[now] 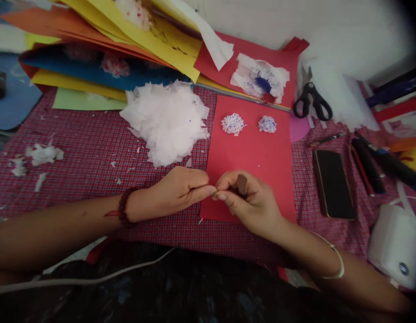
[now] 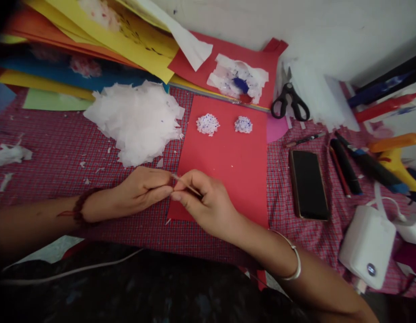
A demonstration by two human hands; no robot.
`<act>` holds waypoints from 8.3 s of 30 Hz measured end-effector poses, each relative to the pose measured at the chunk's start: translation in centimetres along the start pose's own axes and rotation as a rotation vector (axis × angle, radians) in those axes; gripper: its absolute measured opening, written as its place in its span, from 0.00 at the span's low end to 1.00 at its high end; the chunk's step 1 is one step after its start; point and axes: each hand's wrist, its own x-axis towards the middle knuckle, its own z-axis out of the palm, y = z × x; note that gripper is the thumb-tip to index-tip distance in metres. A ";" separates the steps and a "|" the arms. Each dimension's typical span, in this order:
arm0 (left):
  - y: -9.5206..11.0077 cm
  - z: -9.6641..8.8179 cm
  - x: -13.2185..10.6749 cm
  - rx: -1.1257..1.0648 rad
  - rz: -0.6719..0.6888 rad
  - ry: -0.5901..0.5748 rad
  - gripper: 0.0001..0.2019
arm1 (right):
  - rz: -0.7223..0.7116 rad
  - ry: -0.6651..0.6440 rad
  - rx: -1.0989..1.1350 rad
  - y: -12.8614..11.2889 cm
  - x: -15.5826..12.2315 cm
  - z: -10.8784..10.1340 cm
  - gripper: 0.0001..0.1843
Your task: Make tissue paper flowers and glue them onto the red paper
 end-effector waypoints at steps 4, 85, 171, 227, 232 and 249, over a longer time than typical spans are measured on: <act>0.6 0.2 0.2 -0.112 -0.126 -0.107 0.18 | 0.133 -0.122 0.259 0.4 0.4 -0.2 0.14; 0.8 2.8 6.7 -1.123 -0.555 -0.337 0.25 | 0.153 0.091 0.556 1.5 0.5 -4.7 0.12; 1.3 3.7 5.8 -1.607 -0.542 -0.549 0.25 | 0.064 0.031 0.383 0.3 -0.3 -4.4 0.08; 2.8 1.4 7.0 -0.614 -0.329 0.098 0.08 | 0.162 0.042 0.378 0.7 0.2 -5.2 0.19; 3.0 1.5 6.9 -0.727 -0.392 0.017 0.08 | 0.197 -0.050 0.454 0.8 0.2 -5.2 0.19; 1.9 2.1 7.4 -0.690 -0.421 0.148 0.08 | 0.162 0.041 0.348 0.4 0.3 -5.4 0.12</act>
